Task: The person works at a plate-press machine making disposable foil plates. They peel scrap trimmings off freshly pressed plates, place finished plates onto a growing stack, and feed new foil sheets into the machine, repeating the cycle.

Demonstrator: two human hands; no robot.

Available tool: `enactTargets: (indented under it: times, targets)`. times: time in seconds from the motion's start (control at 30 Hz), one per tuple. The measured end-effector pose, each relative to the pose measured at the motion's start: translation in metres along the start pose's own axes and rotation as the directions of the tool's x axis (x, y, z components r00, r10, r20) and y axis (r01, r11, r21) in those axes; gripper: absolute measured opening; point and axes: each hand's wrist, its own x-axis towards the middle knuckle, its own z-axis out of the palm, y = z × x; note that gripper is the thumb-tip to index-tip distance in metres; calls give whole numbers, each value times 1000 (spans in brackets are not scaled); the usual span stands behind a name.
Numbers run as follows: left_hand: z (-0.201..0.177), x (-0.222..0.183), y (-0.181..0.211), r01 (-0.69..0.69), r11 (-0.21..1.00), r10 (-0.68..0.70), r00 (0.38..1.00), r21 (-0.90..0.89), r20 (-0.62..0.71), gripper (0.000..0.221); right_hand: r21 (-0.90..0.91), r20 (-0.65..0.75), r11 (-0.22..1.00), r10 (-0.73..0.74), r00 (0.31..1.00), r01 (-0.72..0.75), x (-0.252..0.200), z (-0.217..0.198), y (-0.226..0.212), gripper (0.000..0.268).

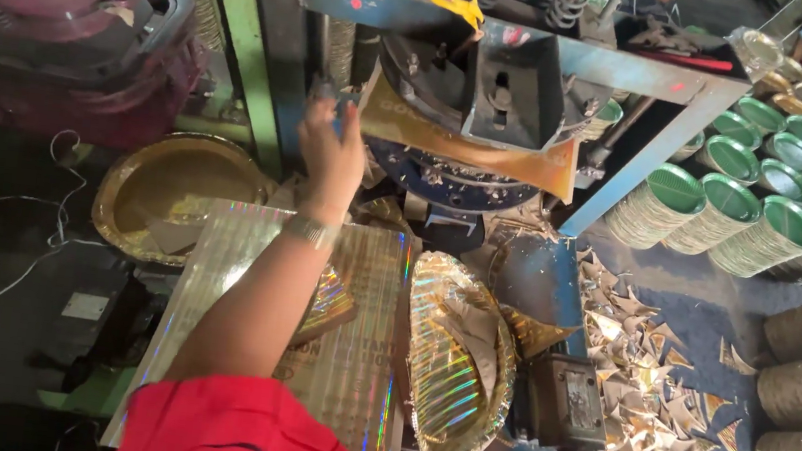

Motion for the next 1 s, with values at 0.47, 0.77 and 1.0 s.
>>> enactTargets:
  times: [0.47, 0.77, 1.0]
  targets:
    - [-138, -158, 70, 609, 793, -200, 291, -19, 936, 50, -609, -116, 31, -992, -50, 793, -205, 332, 76, 16]
    - [-155, -170, 90, 230, 973, -98, 290, 30, 952, 73, -735, -139, 143, -988, 59, 662, -266, 415, 35, 17]
    - [-217, -124, 204, -351, 897, 420, 488, -268, 765, 58, -806, 524, -583, -784, -332, 105, -377, 586, -68, 58]
